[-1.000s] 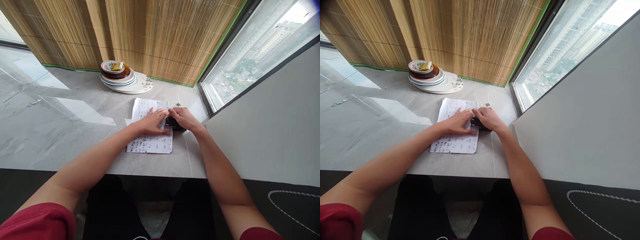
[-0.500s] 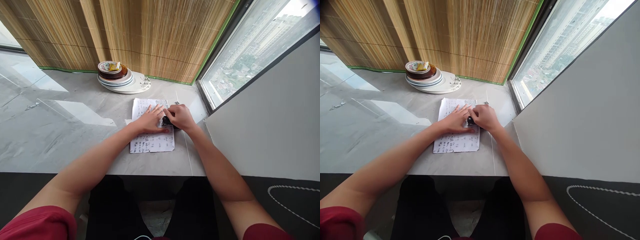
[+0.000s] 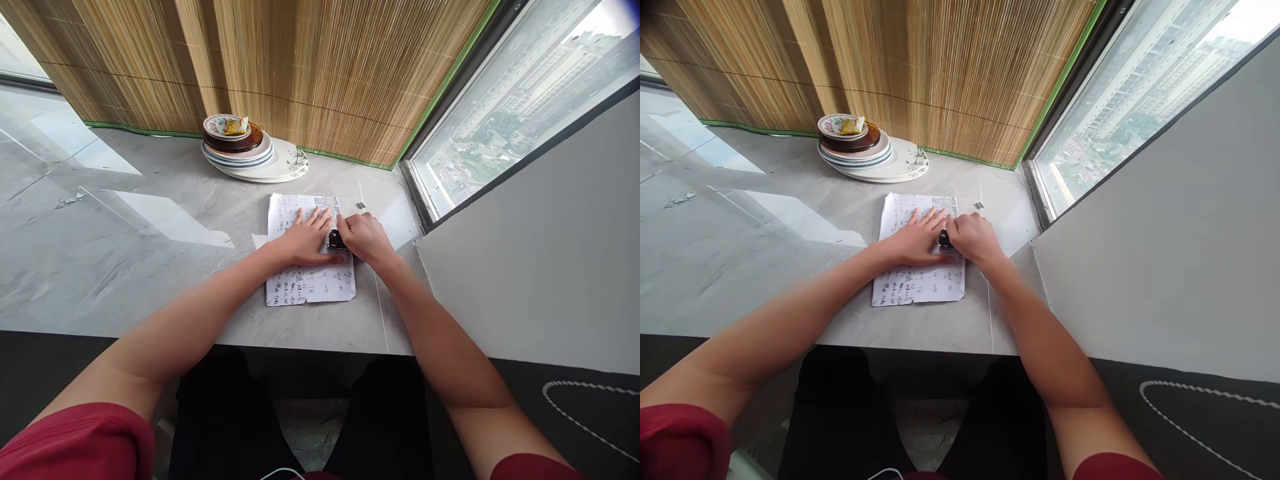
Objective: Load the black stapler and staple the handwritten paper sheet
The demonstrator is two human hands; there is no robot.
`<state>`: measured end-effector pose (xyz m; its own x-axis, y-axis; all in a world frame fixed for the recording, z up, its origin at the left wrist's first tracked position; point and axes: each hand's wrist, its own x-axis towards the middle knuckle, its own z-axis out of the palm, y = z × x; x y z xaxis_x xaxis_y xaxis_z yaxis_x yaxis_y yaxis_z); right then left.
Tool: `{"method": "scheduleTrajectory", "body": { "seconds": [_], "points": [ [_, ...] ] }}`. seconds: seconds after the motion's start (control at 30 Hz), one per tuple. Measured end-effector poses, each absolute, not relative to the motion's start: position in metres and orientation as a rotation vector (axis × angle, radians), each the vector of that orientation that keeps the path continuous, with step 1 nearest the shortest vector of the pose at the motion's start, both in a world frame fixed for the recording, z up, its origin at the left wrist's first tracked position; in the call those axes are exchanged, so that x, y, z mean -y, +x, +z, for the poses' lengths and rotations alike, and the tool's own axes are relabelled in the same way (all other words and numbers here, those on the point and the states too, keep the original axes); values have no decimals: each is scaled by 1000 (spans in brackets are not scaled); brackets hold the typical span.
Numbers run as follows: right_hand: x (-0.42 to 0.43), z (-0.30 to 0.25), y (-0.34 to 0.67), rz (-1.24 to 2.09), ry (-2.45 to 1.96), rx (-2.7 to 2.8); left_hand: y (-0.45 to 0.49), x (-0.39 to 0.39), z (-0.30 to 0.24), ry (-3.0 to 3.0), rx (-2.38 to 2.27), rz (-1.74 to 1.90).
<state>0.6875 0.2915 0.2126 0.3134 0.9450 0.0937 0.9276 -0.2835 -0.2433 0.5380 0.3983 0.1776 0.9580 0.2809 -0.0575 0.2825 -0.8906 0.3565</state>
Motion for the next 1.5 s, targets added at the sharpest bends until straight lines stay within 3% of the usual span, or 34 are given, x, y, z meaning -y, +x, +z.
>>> {"method": "scheduleTrajectory", "body": {
  "seconds": [0.13, 1.5],
  "points": [
    [-290, 212, 690, 154, -2154, 1858, 536, -399, 178, 2727, -376, 27],
    [-291, 211, 687, 86, -2345, 1824, 540, -397, 173, 2722, -357, 26]
  ]
}}
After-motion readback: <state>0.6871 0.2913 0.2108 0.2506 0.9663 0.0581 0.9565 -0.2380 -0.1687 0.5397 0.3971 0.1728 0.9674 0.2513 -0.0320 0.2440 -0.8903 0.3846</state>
